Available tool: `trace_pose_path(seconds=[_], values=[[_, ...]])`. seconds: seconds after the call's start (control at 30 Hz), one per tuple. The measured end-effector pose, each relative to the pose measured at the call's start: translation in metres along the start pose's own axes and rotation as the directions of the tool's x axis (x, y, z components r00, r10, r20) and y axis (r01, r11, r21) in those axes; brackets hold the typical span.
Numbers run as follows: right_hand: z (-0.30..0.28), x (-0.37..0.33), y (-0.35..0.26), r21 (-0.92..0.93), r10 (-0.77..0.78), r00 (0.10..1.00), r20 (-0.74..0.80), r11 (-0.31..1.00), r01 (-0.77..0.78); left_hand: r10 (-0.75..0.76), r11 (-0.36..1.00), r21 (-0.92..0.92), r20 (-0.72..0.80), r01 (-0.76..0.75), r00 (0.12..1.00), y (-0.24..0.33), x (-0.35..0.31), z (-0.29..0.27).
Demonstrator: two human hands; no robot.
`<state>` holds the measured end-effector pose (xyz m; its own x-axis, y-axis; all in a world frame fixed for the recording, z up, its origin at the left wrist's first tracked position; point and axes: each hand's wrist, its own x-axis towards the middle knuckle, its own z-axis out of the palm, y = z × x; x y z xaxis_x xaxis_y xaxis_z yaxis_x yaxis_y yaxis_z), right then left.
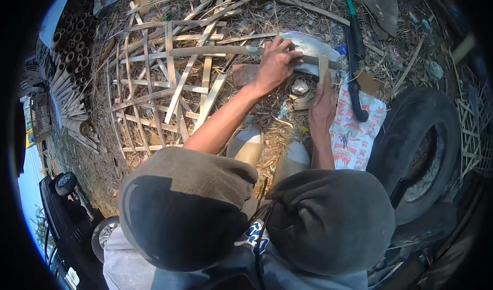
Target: The person assembles a wooden frame by fitting bamboo slats together and securing them using a hammer and small nails.
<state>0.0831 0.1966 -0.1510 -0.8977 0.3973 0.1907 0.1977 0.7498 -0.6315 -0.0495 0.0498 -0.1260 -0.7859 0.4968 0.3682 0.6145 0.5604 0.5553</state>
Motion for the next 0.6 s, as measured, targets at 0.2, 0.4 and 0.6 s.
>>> trace_pose_path(seconds=[0.2,0.4,0.6], values=[[0.013,0.001,-0.025,-0.062,0.115,0.987,0.109,0.992,-0.109,0.001,1.0,0.024,0.008,-0.001,1.0,-0.008,-0.007,-0.013],[0.006,-0.001,-0.024,-0.131,0.173,0.982,0.078,0.978,-0.162,0.055,0.997,0.057,0.027,-0.056,0.998,-0.002,0.0,-0.003],[0.029,-0.007,-0.024,-0.083,0.166,0.985,0.045,0.983,-0.162,-0.067,0.98,0.193,0.101,0.046,0.993,0.001,0.005,-0.007]])
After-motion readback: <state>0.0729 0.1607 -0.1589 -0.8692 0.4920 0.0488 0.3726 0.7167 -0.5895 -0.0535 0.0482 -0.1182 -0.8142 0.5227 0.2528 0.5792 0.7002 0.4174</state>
